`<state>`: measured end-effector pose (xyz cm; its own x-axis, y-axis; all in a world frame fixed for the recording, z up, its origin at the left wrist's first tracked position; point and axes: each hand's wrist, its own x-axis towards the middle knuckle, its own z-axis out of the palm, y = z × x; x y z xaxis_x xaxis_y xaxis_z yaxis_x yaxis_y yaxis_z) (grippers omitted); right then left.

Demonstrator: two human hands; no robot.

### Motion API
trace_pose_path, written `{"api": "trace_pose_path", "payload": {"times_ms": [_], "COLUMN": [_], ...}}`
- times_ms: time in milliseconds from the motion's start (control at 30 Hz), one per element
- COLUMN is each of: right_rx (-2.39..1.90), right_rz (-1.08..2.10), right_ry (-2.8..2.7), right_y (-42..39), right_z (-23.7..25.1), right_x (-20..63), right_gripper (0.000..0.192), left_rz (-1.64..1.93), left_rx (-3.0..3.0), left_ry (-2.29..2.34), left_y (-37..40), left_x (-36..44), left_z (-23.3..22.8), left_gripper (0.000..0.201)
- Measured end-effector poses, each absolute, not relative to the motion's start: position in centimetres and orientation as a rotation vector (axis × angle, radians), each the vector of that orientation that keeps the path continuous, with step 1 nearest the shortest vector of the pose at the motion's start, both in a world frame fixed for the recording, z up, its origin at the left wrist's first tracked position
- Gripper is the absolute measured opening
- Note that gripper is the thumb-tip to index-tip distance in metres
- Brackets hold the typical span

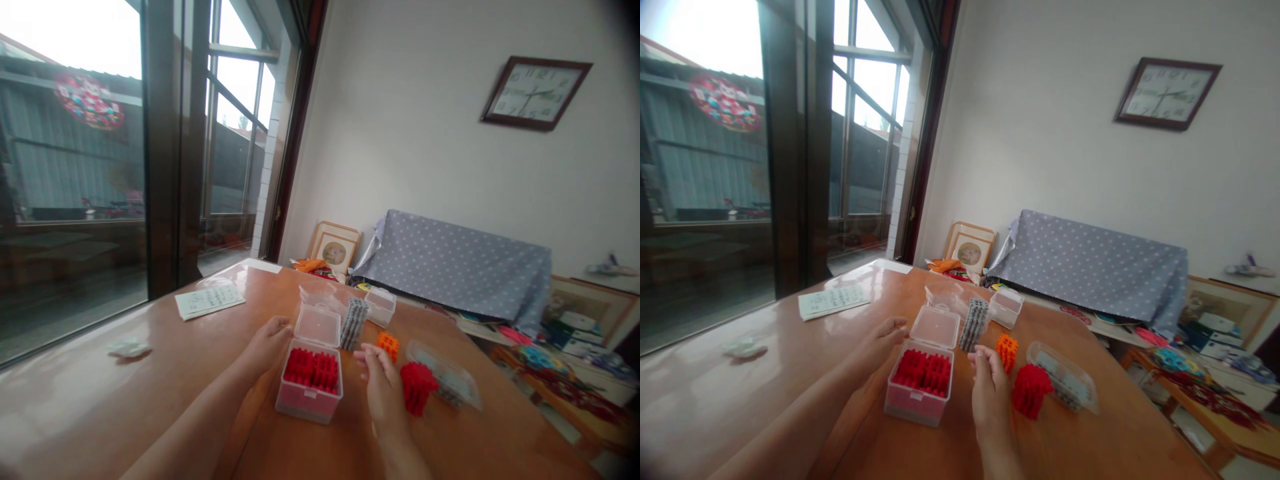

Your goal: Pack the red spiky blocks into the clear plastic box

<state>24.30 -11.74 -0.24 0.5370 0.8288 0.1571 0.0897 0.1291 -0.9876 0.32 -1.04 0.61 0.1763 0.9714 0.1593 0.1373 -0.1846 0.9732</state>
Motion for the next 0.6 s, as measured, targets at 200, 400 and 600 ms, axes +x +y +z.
{"api": "trace_pose_path", "payload": {"times_ms": [200, 400, 600], "right_rx": [-1.317, -1.265, -1.252], "right_rz": [0.875, 0.986, 1.008], "right_ry": [-0.773, -0.726, -0.686], "right_y": [-10.7, -10.4, -10.2], "right_z": [-2.2, -2.6, -2.7], "right_x": [24.0, 23.7, 23.7], "right_gripper": [0.049, 0.054, 0.062], "left_rz": [1.021, 0.951, 0.992], "left_rx": [1.268, 1.222, 1.104], "left_ry": [0.830, 0.667, 0.612], "left_y": [-1.4, -1.4, -0.6], "left_x": [0.4, 0.2, -0.1], "left_z": [0.8, 1.2, 0.6], "left_gripper": [0.045, 0.060, 0.058]}}
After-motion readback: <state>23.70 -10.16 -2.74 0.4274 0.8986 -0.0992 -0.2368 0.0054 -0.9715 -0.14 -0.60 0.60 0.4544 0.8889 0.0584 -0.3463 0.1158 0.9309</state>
